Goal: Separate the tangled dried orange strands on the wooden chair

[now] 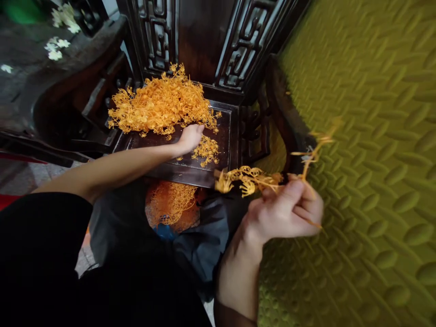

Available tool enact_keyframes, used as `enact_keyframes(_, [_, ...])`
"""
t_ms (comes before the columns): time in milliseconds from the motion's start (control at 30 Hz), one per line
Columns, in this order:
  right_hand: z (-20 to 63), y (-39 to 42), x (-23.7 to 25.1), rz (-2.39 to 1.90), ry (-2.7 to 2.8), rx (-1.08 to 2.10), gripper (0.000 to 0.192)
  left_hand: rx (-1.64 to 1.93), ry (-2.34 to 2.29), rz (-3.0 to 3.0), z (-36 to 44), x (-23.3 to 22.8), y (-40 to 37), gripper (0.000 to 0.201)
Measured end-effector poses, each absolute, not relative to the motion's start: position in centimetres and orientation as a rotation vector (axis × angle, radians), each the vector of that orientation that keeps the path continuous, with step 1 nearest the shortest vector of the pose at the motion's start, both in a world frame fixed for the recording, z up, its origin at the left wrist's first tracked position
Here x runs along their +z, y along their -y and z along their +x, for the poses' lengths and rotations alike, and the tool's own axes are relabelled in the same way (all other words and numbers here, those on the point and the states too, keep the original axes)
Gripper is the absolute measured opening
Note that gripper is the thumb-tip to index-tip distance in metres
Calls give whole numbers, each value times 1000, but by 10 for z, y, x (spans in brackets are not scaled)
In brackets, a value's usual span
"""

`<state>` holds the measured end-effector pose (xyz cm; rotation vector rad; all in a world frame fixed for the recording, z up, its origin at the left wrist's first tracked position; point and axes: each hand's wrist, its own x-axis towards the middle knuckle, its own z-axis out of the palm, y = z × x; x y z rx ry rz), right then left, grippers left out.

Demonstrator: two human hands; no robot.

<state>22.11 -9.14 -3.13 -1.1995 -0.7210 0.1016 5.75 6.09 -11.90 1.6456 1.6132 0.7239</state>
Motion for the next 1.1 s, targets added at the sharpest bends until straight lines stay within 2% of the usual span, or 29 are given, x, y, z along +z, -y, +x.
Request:
enact_keyframes(167, [231,85,-39,-1233,726,289,18,652,-1584,1677,55,-137,-72,49])
enact_keyframes(300, [232,79,-48,-1286,793,351,20,578,-1502,1444,64,-140,-70,52])
enact_keyframes(500, [239,72,-60,-1696,1135,495,40,739,-1156,1483,69,-101,-52,44])
enact_keyframes(600, [234,72,-58,-1729,1244,560,49,814,-1037,1638,70,-73,-31,42])
enact_keyframes(800, [213,81,-46,-1500,1550,913,32,882,-1029,2004,70,-51,-8,39])
enact_keyframes(1100, [201,79,-44,-1478,1680,763,25,745,-860,2172,57,-42,-9,41])
